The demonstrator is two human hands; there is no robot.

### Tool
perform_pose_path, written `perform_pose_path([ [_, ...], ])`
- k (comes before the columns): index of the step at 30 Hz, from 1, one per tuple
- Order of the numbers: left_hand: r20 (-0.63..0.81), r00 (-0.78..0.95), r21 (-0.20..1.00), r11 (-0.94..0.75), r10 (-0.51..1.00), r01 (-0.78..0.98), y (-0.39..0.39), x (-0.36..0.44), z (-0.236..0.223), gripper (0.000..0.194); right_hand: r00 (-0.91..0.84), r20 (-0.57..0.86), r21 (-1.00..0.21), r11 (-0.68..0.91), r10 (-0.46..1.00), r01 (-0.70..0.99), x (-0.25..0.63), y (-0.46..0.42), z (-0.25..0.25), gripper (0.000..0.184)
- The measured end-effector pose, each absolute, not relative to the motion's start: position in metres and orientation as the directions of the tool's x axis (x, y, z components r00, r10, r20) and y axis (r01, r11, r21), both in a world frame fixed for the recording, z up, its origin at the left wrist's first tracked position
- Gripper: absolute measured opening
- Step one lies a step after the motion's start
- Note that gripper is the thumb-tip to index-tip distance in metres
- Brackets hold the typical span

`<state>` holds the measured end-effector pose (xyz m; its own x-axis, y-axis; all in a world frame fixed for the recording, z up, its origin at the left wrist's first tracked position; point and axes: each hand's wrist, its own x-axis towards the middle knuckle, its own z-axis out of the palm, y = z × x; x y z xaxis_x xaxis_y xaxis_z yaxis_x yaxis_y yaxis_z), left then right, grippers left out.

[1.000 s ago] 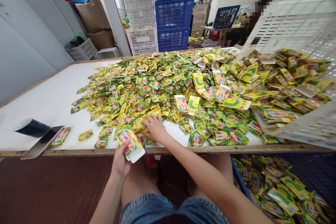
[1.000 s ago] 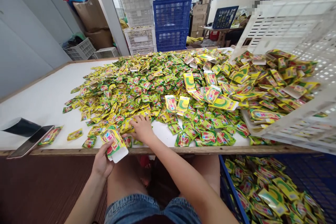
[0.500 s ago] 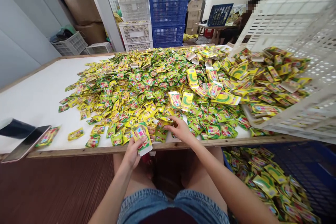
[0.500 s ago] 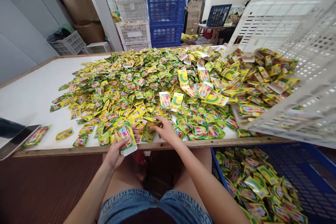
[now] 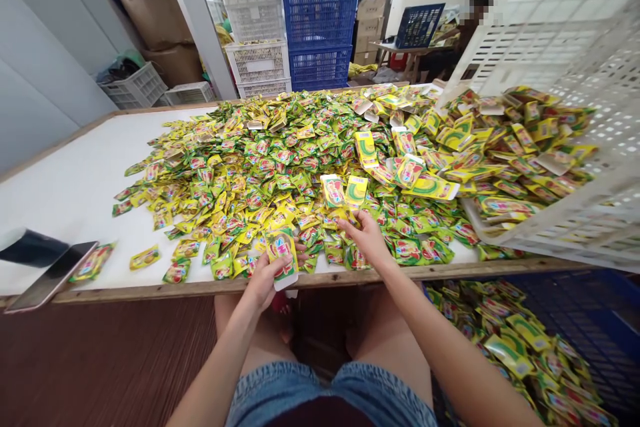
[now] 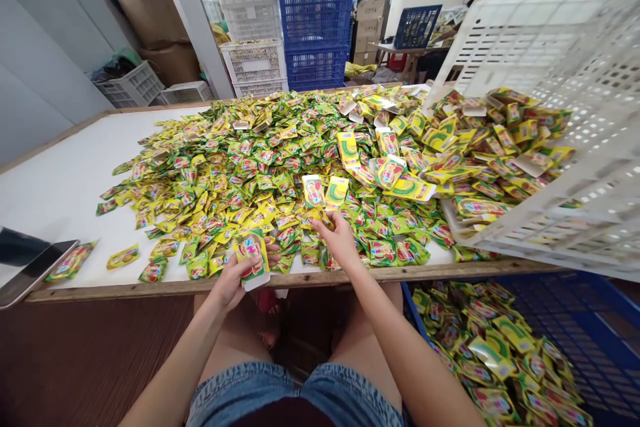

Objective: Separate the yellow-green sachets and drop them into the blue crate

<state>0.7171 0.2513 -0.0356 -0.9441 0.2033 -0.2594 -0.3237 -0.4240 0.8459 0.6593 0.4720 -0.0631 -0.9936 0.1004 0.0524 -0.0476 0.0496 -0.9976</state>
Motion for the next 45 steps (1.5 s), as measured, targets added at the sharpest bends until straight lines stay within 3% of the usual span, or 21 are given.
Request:
perform_pose_path([
  [3, -0.329, -0.904, 0.878, -0.263, 0.273, -0.399, 0.259, 0.717, -0.034, 0.034, -0.996, -0.074, -0.997, -0.012, 0.046, 0.074, 0.674, 0.479, -0.064, 0.043],
  [6, -0.444, -0.841, 0.872, -0.066, 0.308, -0.484, 0.276, 0.708, -0.034, 0.025, -0.987, -0.13, -0.991, -0.031, 0.096, 0.128, 0.687, 0.48, -0.067, 0.049],
  [12, -0.579, -0.721, 0.767, -0.044, 0.38, -0.64, 0.302, 0.687, -0.038, 0.027, -0.985, -0.14, -0.989, 0.029, 0.105, 0.144, 0.694, 0.487, -0.067, 0.046],
  [18, -0.421, -0.808, 0.827, -0.191, 0.412, -0.528, 0.277, 0.694, -0.027, 0.042, -0.98, -0.002, -0.975, 0.218, 0.2, 0.046, 0.698, 0.501, -0.072, 0.037],
  [25, -0.33, -0.863, 0.907, -0.124, 0.384, -0.402, 0.273, 0.711, -0.016, 0.045, -0.995, -0.065, -0.998, -0.011, -0.079, 0.066, 0.701, 0.469, -0.059, 0.039],
  [29, -0.287, -0.886, 0.928, -0.122, 0.364, -0.351, 0.28, 0.715, -0.021, 0.042, -0.994, -0.039, -0.998, -0.053, -0.105, 0.045, 0.706, 0.456, -0.051, 0.041],
  [32, -0.269, -0.899, 0.948, -0.067, 0.345, -0.31, 0.274, 0.714, -0.022, 0.039, -0.997, -0.023, -1.0, 0.006, -0.071, 0.022, 0.706, 0.461, -0.05, 0.04],
  [34, -0.238, -0.916, 0.971, 0.061, 0.323, -0.231, 0.267, 0.712, -0.019, 0.033, -0.995, -0.015, -0.997, 0.071, -0.097, 0.008, 0.703, 0.468, -0.048, 0.039],
  [38, -0.149, -0.889, 0.947, 0.32, 0.434, -0.002, 0.258, 0.707, -0.005, 0.021, -0.95, -0.059, -0.962, 0.272, -0.308, -0.029, 0.694, 0.479, -0.036, 0.036],
  [42, -0.069, -0.861, 0.937, 0.329, 0.504, 0.117, 0.262, 0.708, 0.003, 0.024, -0.912, 0.027, -0.843, 0.481, -0.408, -0.24, 0.686, 0.478, -0.027, 0.018],
  [45, -0.123, -0.885, 0.952, 0.306, 0.449, 0.023, 0.266, 0.709, -0.004, 0.024, -0.918, 0.053, -0.786, 0.551, -0.394, -0.281, 0.685, 0.475, -0.027, 0.014],
])
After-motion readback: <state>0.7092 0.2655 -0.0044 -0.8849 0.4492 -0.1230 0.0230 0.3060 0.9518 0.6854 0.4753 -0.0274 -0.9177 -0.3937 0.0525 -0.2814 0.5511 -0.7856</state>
